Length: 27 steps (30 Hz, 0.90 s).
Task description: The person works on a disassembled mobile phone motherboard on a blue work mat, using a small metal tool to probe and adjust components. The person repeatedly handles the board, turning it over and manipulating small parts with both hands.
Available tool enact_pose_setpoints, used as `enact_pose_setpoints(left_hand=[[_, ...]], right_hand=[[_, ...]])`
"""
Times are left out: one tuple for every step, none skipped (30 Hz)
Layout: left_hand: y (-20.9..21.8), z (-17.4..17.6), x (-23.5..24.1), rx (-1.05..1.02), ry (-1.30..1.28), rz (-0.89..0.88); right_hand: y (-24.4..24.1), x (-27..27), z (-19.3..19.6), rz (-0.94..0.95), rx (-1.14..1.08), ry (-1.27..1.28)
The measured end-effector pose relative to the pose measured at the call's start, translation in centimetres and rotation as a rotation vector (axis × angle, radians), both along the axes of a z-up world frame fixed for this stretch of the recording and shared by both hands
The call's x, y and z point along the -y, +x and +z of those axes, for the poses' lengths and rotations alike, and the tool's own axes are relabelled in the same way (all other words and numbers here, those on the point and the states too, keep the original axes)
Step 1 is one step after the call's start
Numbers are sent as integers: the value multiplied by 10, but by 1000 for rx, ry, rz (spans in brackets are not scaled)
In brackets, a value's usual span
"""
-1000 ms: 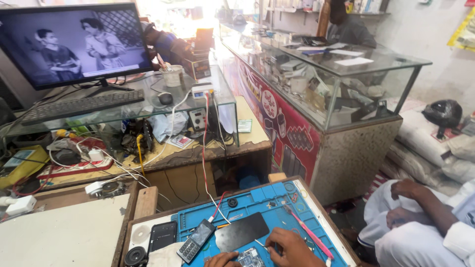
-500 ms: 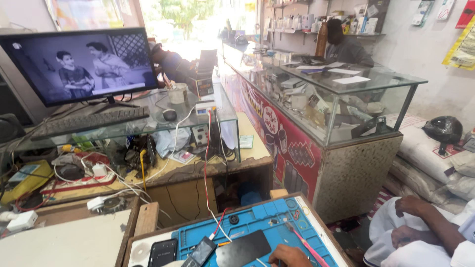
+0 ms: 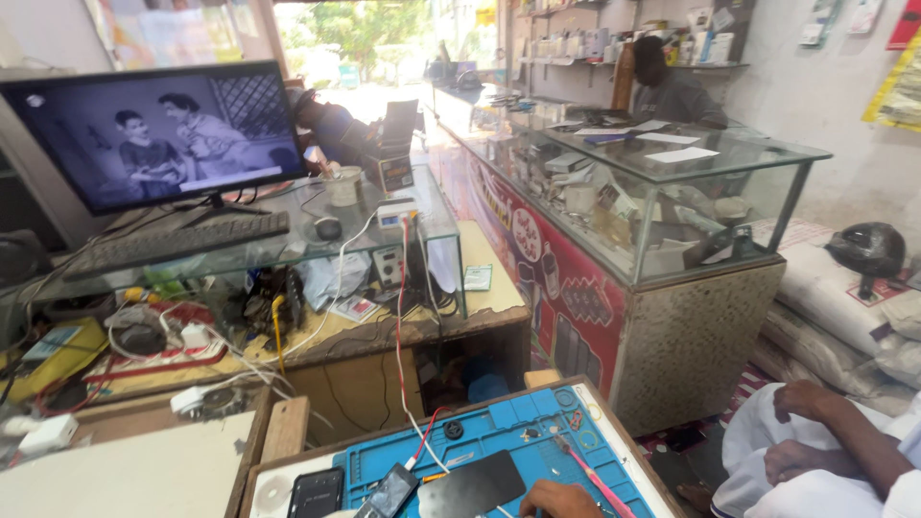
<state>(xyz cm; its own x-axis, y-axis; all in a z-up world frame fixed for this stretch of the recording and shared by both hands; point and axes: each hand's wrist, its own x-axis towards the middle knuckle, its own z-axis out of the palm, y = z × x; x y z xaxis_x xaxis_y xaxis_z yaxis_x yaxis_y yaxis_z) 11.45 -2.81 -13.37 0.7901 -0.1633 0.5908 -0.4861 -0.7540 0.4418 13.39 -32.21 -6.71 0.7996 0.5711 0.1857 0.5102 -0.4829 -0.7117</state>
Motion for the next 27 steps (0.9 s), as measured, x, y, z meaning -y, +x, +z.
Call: enact_pose_setpoints(left_hand=[[4,-4,0,18,6,9],[3,-10,1,31,7,23],[0,-17,1,56,8,46],[-3,-24,0,74,18,66],[-6,-30,0,104,26,104],[-9,-35,-4,67,38,139],[-16,-40,-6,13,53,176],[-19,-40,-10,-96,42,178],[-22,-38,-15,-95,76,108],[-28,-35,-17,-100,109,34],[-34,-29,-20,-106,139,-42],[-39,-21,-24,-141,134,-60],[-45,-11,-26,-176,129,-78],[-55,-1,-26,-217,120,-98],[-65,10,-27,-306,98,-127],[-68,24,-25,-383,75,-159],[-72,39,-25,-461,53,-190],[-73,52,-23,-503,48,-188],[-75,65,-21,-546,44,-186],[-79,77,-21,-588,41,-185],[-81,87,-20,-578,27,-191],[-85,96,-22,-565,15,-194],[-88,104,-24,-553,4,-197],[-91,109,-23,-480,-20,-199],[-93,113,-21,-406,-44,-200],[-98,115,-20,-341,-67,-202],[-102,116,-18,-336,-76,-199]], right_hand=[[-1,-3,3,-45,8,11],[-5,-5,5,-84,13,17],[-9,-7,6,-122,18,24],[-13,-9,8,-126,92,53],[-16,-12,10,-129,166,83],[-21,-14,12,-135,238,115],[-25,-17,15,-159,222,98],[-27,-19,18,-188,206,82],[-29,-20,22,-218,190,66],[-33,-20,25,-210,202,87],[-36,-20,29,-202,214,108],[-37,-22,32,-197,230,129],[-37,-24,34,-204,244,144],[-41,-25,36,-210,250,154],[-46,-26,36,-216,257,165],[-46,-27,40,-260,226,158],[-49,-29,43,-303,196,150],[-50,-32,47,-349,171,143],[-53,-34,52,-349,185,149],[-57,-39,56,-349,199,155],[-61,-44,62,-348,213,162],[-65,-53,66,-326,204,179],[-69,-62,71,-304,196,195],[-71,-67,77,-287,179,214],[-70,-73,81,-279,200,205],[-73,-78,83,-275,213,196],[-75,-83,85,-271,226,188]])
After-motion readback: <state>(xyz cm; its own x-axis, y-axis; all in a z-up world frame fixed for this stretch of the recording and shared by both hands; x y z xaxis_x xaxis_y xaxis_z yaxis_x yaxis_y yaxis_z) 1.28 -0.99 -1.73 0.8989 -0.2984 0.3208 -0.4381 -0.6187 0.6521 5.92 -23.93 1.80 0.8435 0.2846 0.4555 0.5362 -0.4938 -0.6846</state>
